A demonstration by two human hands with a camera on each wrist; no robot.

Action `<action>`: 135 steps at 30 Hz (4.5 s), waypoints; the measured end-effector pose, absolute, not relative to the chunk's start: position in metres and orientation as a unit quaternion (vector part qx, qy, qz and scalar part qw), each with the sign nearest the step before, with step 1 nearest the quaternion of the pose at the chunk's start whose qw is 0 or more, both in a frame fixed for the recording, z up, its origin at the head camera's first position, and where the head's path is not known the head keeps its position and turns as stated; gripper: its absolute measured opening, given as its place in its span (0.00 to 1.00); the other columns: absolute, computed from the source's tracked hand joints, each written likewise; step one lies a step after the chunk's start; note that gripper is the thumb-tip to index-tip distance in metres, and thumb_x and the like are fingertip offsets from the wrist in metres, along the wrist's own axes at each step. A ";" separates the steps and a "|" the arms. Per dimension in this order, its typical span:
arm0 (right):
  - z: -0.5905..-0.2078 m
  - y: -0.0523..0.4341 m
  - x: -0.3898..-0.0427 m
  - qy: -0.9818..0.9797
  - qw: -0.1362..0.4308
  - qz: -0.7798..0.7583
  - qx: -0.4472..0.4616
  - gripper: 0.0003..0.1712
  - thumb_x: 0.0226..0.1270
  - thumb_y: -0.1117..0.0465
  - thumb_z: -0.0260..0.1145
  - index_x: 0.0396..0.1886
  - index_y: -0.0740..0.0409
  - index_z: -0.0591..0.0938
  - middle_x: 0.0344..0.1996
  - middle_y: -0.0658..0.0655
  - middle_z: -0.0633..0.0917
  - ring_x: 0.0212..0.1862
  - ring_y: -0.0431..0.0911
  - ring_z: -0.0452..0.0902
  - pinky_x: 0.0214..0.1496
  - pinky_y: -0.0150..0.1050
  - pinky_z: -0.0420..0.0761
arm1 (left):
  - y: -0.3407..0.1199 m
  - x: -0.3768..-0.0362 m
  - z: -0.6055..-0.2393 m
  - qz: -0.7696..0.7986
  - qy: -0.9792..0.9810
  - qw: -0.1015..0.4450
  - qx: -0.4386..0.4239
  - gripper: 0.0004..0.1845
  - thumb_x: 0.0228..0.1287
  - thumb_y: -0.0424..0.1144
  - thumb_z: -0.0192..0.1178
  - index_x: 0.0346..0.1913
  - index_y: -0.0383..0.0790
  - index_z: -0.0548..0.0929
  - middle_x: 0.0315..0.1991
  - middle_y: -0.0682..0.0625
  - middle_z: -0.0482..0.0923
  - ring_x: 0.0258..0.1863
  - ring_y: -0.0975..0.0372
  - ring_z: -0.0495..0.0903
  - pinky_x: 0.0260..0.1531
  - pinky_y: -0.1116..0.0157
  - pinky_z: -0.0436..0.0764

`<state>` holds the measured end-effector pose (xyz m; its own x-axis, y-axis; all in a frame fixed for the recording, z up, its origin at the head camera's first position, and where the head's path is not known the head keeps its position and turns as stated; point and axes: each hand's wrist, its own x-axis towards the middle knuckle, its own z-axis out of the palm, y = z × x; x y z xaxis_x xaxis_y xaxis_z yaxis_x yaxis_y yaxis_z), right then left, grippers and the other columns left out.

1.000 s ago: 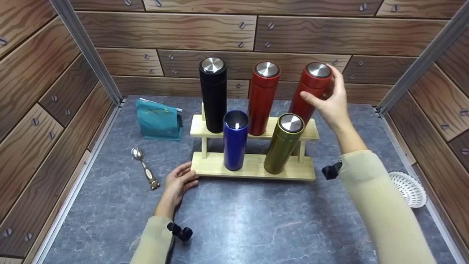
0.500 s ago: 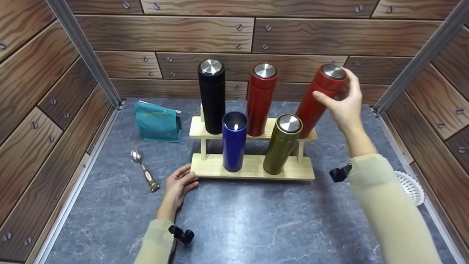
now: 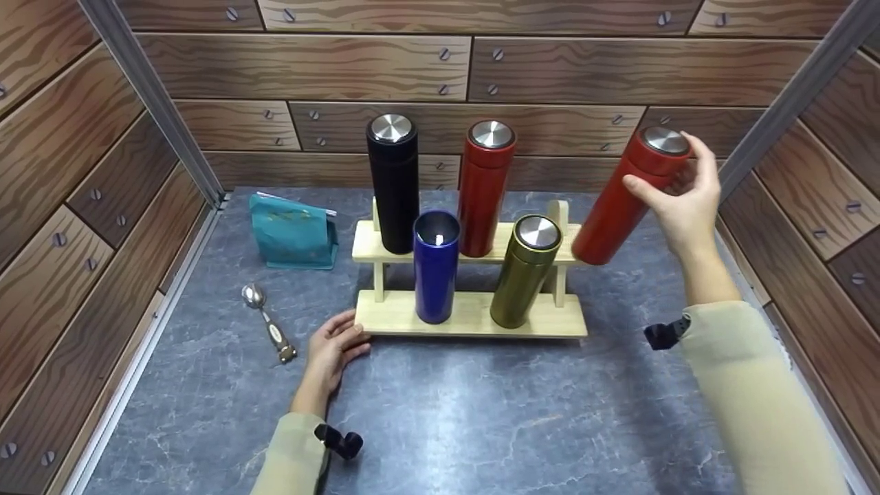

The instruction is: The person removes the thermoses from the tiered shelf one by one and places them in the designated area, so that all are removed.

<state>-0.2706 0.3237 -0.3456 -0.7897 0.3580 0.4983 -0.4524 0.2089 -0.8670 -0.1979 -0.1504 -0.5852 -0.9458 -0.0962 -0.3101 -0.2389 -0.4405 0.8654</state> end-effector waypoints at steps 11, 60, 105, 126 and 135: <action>-0.349 0.343 -0.261 -0.698 0.339 0.630 0.018 0.46 0.36 0.73 0.77 0.60 0.54 0.71 0.45 0.56 0.79 0.44 0.46 0.73 0.44 0.33 0.72 | -0.153 -0.197 -0.586 0.834 0.528 0.042 -0.155 0.25 0.55 0.27 0.63 0.58 0.32 0.72 0.46 0.43 0.76 0.33 0.55 0.81 0.33 0.58 0.84; -0.462 0.338 -0.284 -0.734 0.322 0.596 -0.056 0.47 0.41 0.68 0.77 0.62 0.56 0.63 0.50 0.54 0.71 0.51 0.45 0.68 0.55 0.37 0.71 | -0.149 -0.199 -0.585 0.828 0.542 0.042 -0.141 0.26 0.57 0.26 0.60 0.60 0.33 0.70 0.49 0.41 0.74 0.33 0.55 0.80 0.33 0.57 0.83; -0.414 0.369 -0.254 -0.697 0.287 0.656 0.027 0.37 0.48 0.75 0.71 0.59 0.57 0.68 0.46 0.58 0.77 0.45 0.50 0.76 0.39 0.27 0.79 | -0.143 -0.197 -0.591 0.835 0.534 0.009 -0.132 0.26 0.56 0.25 0.62 0.59 0.32 0.71 0.47 0.39 0.74 0.32 0.56 0.80 0.31 0.59 0.84; -0.373 0.342 -0.248 -0.653 0.274 0.692 0.137 0.35 0.48 0.79 0.69 0.58 0.64 0.69 0.45 0.66 0.78 0.46 0.53 0.77 0.43 0.30 0.79 | -0.144 -0.196 -0.590 0.835 0.535 0.018 -0.128 0.27 0.56 0.26 0.63 0.60 0.33 0.71 0.48 0.40 0.74 0.34 0.55 0.79 0.32 0.57 0.84; -0.355 0.314 -0.253 -0.642 0.238 0.708 0.173 0.35 0.49 0.79 0.68 0.58 0.64 0.68 0.46 0.68 0.78 0.46 0.54 0.76 0.44 0.32 0.79 | -0.143 -0.196 -0.593 0.830 0.540 0.013 -0.138 0.27 0.55 0.26 0.63 0.60 0.34 0.72 0.48 0.40 0.74 0.34 0.56 0.80 0.31 0.58 0.84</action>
<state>-0.2535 0.3138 -0.3554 -0.8265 0.1157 0.5509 -0.5596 -0.0627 -0.8264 -0.1957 -0.1426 -0.5926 -0.9617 -0.1270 -0.2429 -0.1707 -0.4160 0.8932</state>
